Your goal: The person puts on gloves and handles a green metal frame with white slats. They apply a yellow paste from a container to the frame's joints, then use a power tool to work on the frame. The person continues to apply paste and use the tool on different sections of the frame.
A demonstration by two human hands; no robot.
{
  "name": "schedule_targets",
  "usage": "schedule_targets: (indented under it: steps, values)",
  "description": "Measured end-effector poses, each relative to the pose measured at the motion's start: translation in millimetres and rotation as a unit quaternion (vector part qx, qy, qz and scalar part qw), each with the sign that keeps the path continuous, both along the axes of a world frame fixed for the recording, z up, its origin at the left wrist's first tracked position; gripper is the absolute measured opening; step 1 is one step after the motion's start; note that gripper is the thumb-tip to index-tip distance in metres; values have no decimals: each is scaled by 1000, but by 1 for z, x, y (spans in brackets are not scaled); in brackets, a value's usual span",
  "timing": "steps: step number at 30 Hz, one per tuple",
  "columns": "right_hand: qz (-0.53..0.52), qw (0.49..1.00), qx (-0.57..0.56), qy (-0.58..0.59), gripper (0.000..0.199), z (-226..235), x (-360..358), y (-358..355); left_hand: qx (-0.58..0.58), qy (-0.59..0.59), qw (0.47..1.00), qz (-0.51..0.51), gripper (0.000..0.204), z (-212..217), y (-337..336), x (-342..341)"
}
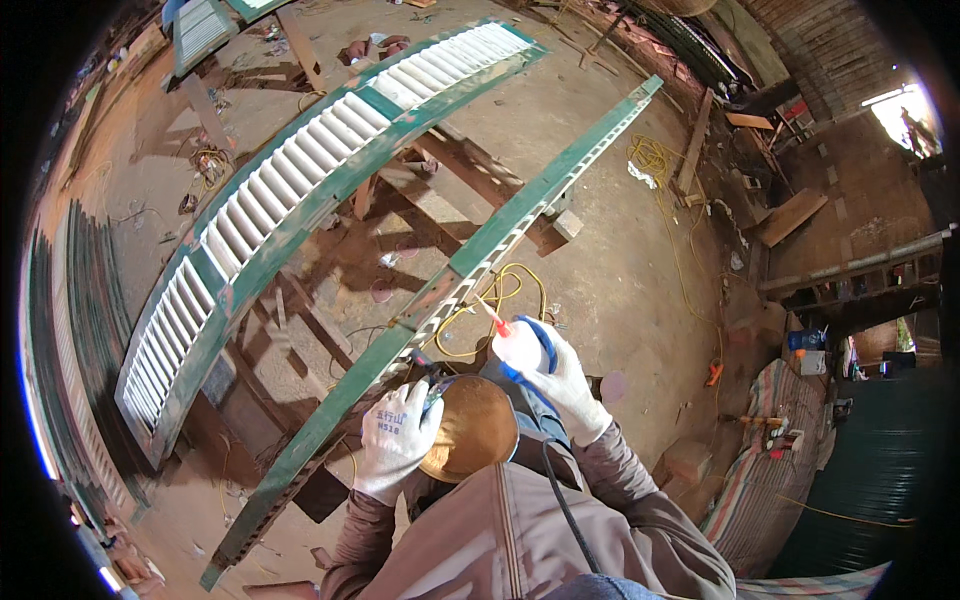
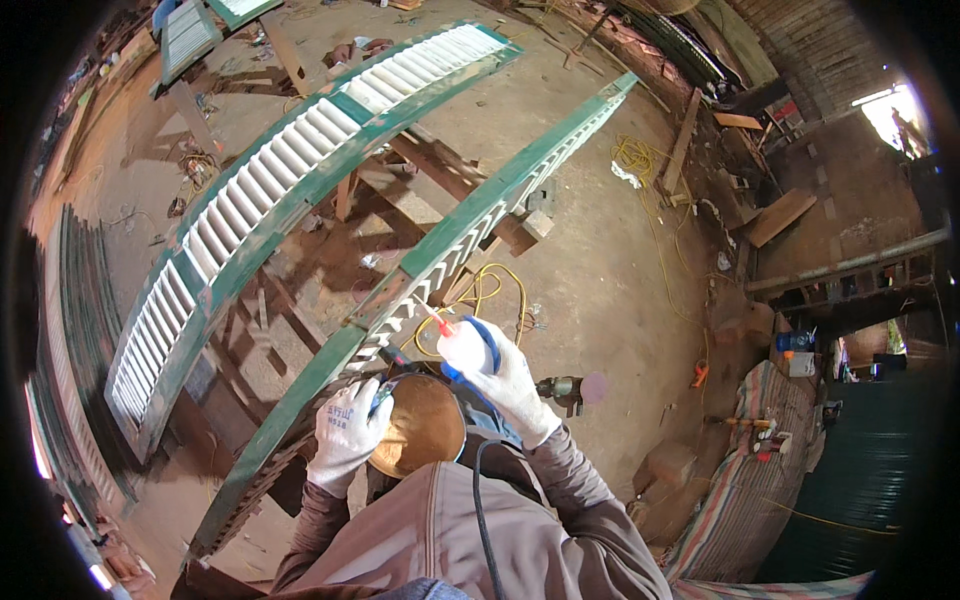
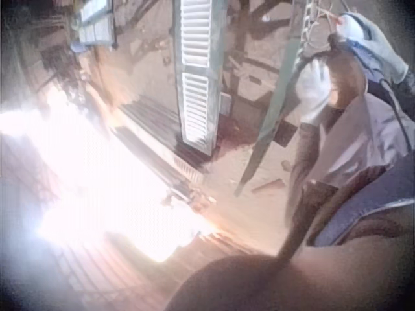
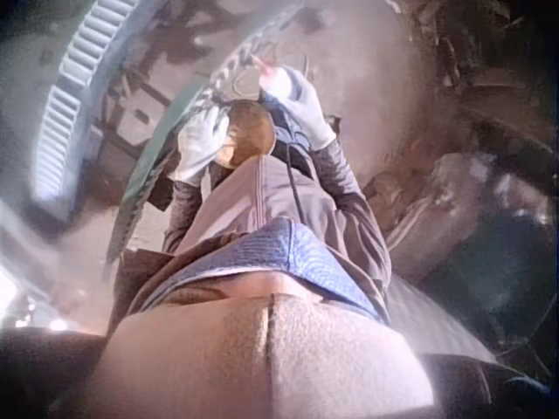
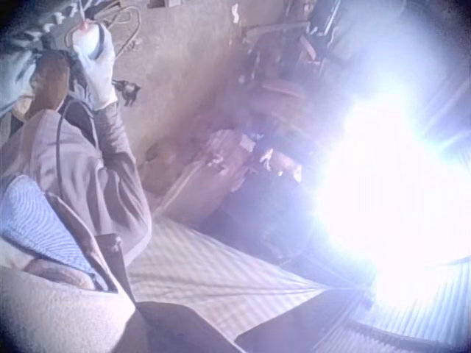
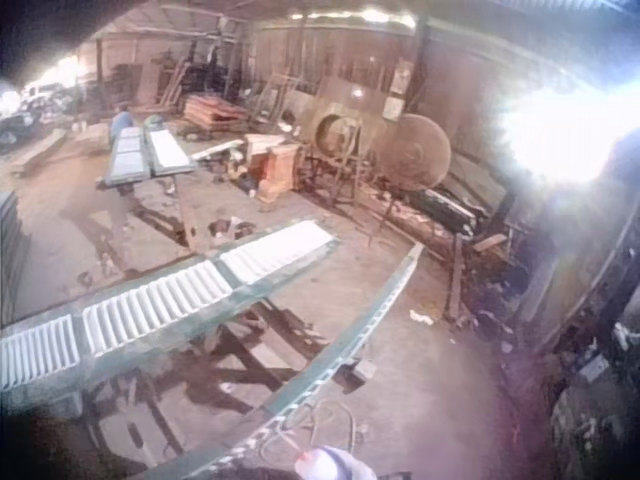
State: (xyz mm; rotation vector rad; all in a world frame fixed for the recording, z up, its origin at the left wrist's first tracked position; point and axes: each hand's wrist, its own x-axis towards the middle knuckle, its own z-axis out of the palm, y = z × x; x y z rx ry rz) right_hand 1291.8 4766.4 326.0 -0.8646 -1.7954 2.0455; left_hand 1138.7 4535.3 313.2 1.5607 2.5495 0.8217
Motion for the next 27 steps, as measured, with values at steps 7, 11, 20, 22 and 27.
schedule_targets:
  steps: [7, 11, 20, 22, 27]
  values:
    - [-47, 998, 17, -32, 80, -39, 51, 57, -43, -52, 997, -46, 32, 5, 93, 11]
    - [-38, 993, 80, -72, 90, -49, 70, 122, -20, 40, 996, -73, 34, 0, 170, 26]
    - [-5, 967, 206, -152, 116, -27, 122, 326, -23, -5, 992, -127, 30, -7, 383, 69]
    - [-8, 957, 234, -170, 116, -25, 132, 357, -70, -15, 989, -132, 34, -5, 417, 76]
    - [-34, 967, 182, -174, 99, -17, 143, 399, -158, -47, 977, -136, 37, 8, 465, 90]
